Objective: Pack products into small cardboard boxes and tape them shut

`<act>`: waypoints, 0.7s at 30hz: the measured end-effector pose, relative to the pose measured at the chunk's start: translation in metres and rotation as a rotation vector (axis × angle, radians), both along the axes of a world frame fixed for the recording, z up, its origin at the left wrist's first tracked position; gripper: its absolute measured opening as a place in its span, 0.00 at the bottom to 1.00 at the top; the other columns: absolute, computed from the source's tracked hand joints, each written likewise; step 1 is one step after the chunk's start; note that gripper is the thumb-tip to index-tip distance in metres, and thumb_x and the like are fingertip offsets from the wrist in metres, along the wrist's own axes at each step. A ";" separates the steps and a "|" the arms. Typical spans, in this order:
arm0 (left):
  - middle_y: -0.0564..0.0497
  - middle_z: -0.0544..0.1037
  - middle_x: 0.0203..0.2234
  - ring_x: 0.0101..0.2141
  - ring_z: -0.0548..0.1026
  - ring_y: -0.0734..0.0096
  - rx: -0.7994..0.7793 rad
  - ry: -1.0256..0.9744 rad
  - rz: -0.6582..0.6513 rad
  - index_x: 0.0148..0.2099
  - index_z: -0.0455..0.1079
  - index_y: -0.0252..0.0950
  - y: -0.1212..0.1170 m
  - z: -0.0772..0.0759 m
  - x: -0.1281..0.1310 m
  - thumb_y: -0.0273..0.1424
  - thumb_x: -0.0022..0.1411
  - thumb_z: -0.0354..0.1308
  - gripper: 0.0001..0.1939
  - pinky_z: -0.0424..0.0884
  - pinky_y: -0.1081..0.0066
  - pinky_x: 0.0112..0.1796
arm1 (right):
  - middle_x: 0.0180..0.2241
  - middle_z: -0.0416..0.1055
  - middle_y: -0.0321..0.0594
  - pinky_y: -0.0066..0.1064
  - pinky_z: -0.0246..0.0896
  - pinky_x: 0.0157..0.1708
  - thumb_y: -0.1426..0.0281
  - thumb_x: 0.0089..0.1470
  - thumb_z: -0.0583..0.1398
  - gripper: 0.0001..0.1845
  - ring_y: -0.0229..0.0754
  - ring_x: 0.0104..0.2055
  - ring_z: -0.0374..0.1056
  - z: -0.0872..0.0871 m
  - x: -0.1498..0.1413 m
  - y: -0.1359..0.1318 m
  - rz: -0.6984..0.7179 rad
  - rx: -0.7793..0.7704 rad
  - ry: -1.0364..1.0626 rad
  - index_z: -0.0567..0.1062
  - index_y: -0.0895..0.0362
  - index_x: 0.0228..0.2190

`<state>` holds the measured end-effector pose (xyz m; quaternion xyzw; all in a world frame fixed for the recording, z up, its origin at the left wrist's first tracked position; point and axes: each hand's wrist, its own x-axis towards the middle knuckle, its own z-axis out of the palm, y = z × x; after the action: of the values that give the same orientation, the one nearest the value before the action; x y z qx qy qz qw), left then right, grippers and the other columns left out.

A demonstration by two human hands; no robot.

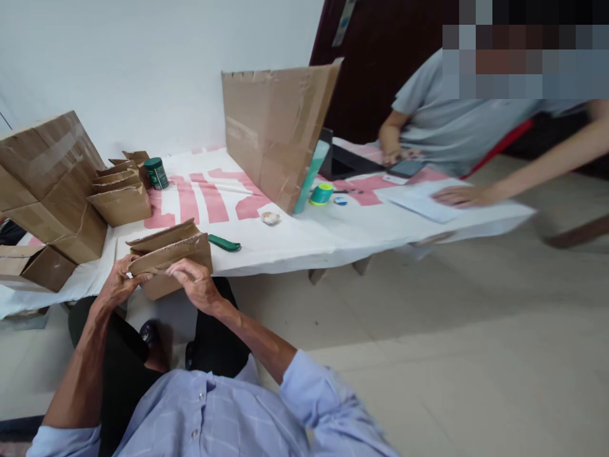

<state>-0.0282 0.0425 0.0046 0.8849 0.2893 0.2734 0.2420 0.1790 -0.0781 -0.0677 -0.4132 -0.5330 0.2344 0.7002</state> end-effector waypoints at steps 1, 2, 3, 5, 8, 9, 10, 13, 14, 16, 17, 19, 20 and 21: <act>0.46 0.81 0.34 0.34 0.77 0.62 -0.019 0.005 0.005 0.31 0.78 0.37 0.002 0.003 -0.003 0.46 0.59 0.67 0.17 0.75 0.65 0.38 | 0.36 0.81 0.40 0.40 0.74 0.50 0.53 0.66 0.63 0.16 0.44 0.41 0.77 -0.004 0.006 0.001 -0.031 -0.053 0.139 0.80 0.51 0.34; 0.46 0.81 0.33 0.34 0.77 0.61 -0.028 0.011 0.023 0.32 0.78 0.37 0.003 0.006 -0.006 0.47 0.58 0.67 0.17 0.75 0.65 0.37 | 0.35 0.81 0.39 0.39 0.75 0.48 0.50 0.63 0.65 0.18 0.43 0.39 0.76 -0.008 0.013 0.002 -0.065 -0.092 0.285 0.79 0.51 0.33; 0.46 0.81 0.33 0.34 0.77 0.61 -0.029 0.017 0.046 0.32 0.78 0.37 0.005 0.008 -0.009 0.47 0.57 0.68 0.17 0.76 0.65 0.37 | 0.34 0.80 0.38 0.38 0.76 0.46 0.47 0.60 0.67 0.21 0.43 0.38 0.76 -0.011 0.022 0.003 -0.087 -0.115 0.416 0.78 0.52 0.32; 0.46 0.82 0.33 0.35 0.78 0.60 -0.014 0.021 0.083 0.33 0.79 0.37 0.009 0.012 -0.014 0.48 0.56 0.68 0.18 0.77 0.65 0.37 | 0.33 0.79 0.37 0.37 0.76 0.43 0.45 0.53 0.70 0.24 0.42 0.38 0.75 -0.012 0.040 0.004 -0.077 -0.129 0.569 0.75 0.52 0.31; 0.46 0.82 0.34 0.35 0.80 0.59 0.000 -0.004 0.126 0.32 0.78 0.37 0.015 0.014 -0.018 0.50 0.55 0.68 0.20 0.78 0.66 0.37 | 0.33 0.79 0.37 0.36 0.75 0.42 0.45 0.49 0.73 0.26 0.41 0.37 0.74 -0.008 0.063 0.000 -0.031 -0.140 0.572 0.75 0.52 0.31; 0.46 0.83 0.34 0.35 0.80 0.59 -0.003 -0.014 0.139 0.33 0.78 0.37 0.017 0.015 -0.019 0.51 0.54 0.68 0.20 0.78 0.66 0.37 | 0.33 0.79 0.37 0.36 0.75 0.42 0.45 0.49 0.73 0.26 0.41 0.37 0.74 -0.006 0.070 -0.002 -0.039 -0.141 0.554 0.75 0.52 0.31; 0.46 0.83 0.33 0.34 0.80 0.59 -0.008 -0.024 0.150 0.34 0.78 0.37 0.019 0.016 -0.019 0.51 0.53 0.69 0.21 0.78 0.66 0.37 | 0.33 0.79 0.37 0.36 0.75 0.42 0.44 0.49 0.72 0.26 0.41 0.36 0.74 -0.004 0.076 -0.004 -0.057 -0.143 0.532 0.75 0.53 0.31; 0.49 0.83 0.32 0.33 0.80 0.59 0.005 -0.029 0.155 0.37 0.78 0.39 0.025 0.020 -0.023 0.51 0.53 0.69 0.21 0.79 0.65 0.35 | 0.32 0.78 0.37 0.35 0.74 0.41 0.43 0.50 0.71 0.26 0.40 0.35 0.73 -0.001 0.097 -0.010 -0.132 -0.153 0.444 0.75 0.53 0.31; 0.51 0.84 0.32 0.33 0.80 0.60 0.027 -0.024 0.149 0.37 0.78 0.40 0.027 0.021 -0.025 0.51 0.54 0.69 0.20 0.80 0.65 0.35 | 0.31 0.78 0.37 0.35 0.73 0.41 0.43 0.51 0.70 0.26 0.40 0.34 0.73 -0.001 0.105 -0.011 -0.159 -0.158 0.407 0.75 0.53 0.31; 0.53 0.85 0.34 0.34 0.81 0.60 0.102 -0.008 0.129 0.36 0.78 0.42 0.033 0.023 -0.029 0.50 0.56 0.68 0.17 0.80 0.64 0.37 | 0.30 0.77 0.36 0.35 0.73 0.40 0.44 0.52 0.69 0.25 0.40 0.33 0.72 -0.002 0.123 -0.011 -0.215 -0.172 0.327 0.75 0.53 0.31; 0.54 0.85 0.35 0.35 0.82 0.60 0.150 -0.003 0.120 0.36 0.79 0.43 0.037 0.023 -0.032 0.49 0.58 0.67 0.15 0.81 0.64 0.38 | 0.30 0.78 0.36 0.35 0.73 0.40 0.44 0.52 0.69 0.25 0.40 0.33 0.72 -0.003 0.133 -0.011 -0.246 -0.181 0.288 0.75 0.53 0.31; 0.55 0.86 0.36 0.38 0.83 0.58 0.260 -0.001 0.104 0.36 0.80 0.46 0.044 0.021 -0.036 0.48 0.60 0.65 0.13 0.82 0.62 0.40 | 0.29 0.78 0.37 0.35 0.72 0.39 0.45 0.52 0.68 0.23 0.41 0.33 0.72 -0.006 0.154 -0.009 -0.313 -0.198 0.226 0.75 0.53 0.30; 0.55 0.86 0.36 0.38 0.83 0.57 0.313 -0.008 0.100 0.35 0.80 0.47 0.047 0.019 -0.038 0.48 0.60 0.64 0.12 0.82 0.61 0.41 | 0.29 0.78 0.37 0.35 0.72 0.39 0.46 0.52 0.68 0.23 0.41 0.33 0.72 -0.009 0.166 -0.008 -0.349 -0.204 0.204 0.75 0.53 0.30; 0.55 0.86 0.35 0.38 0.83 0.56 0.360 -0.020 0.099 0.34 0.80 0.49 0.049 0.017 -0.040 0.48 0.60 0.63 0.11 0.83 0.59 0.42 | 0.29 0.78 0.37 0.35 0.72 0.39 0.46 0.52 0.68 0.22 0.41 0.33 0.72 -0.012 0.177 -0.007 -0.386 -0.208 0.187 0.75 0.52 0.29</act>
<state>-0.0679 0.0915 0.0218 0.8957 0.2765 0.3413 0.0688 0.3562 -0.0847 -0.0801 -0.5539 -0.3499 0.1870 0.7320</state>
